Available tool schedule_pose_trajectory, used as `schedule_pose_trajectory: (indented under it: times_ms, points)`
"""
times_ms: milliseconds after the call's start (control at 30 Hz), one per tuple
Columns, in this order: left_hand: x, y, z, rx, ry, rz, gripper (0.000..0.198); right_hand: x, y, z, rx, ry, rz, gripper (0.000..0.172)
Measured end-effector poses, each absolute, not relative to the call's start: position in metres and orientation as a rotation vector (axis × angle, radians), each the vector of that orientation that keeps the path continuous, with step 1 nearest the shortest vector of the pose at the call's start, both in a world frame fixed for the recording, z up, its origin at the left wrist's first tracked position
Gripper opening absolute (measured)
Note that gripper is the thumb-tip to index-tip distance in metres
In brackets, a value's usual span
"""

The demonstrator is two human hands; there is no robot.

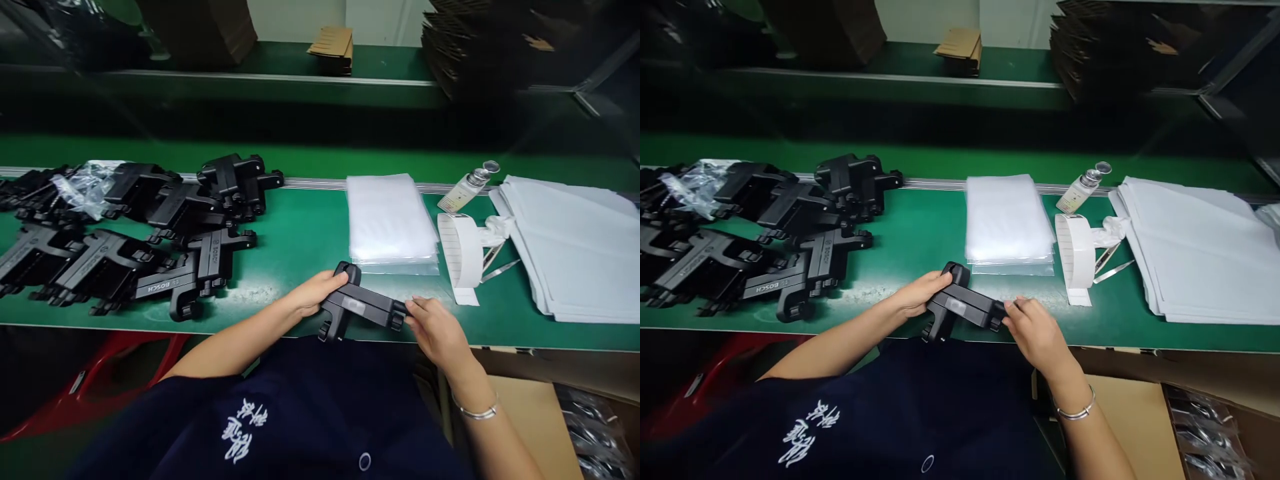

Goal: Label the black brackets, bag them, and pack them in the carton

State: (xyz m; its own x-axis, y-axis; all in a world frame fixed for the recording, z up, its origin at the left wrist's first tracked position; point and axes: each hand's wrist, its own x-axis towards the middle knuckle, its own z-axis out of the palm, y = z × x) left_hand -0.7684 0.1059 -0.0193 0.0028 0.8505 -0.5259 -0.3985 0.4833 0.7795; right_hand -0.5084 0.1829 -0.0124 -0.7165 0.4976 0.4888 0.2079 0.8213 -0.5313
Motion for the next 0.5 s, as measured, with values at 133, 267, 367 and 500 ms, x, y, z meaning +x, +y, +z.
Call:
schedule_pose_trajectory:
  times_ms: [133, 267, 367, 500]
  points:
    - [-0.764, 0.1, -0.015, 0.681, 1.248, 1.225, 0.077, -0.51, 0.183, -0.025, -0.645, -2.194, 0.808, 0.04]
    - [-0.765, 0.089, -0.008, 1.294, 1.326, 1.325, 0.087, -0.519, 0.179, -0.039, -0.847, -2.006, 1.406, 0.067]
    - [-0.769, 0.082, -0.009, 1.671, 1.221, 1.237, 0.064, -0.524, 0.178, -0.046, -0.89, -1.964, 1.405, 0.06]
    - [-0.776, 0.078, -0.013, 1.782, 1.229, 1.142, 0.043, -0.526, 0.181, -0.051, -0.912, -2.02, 1.322, 0.057]
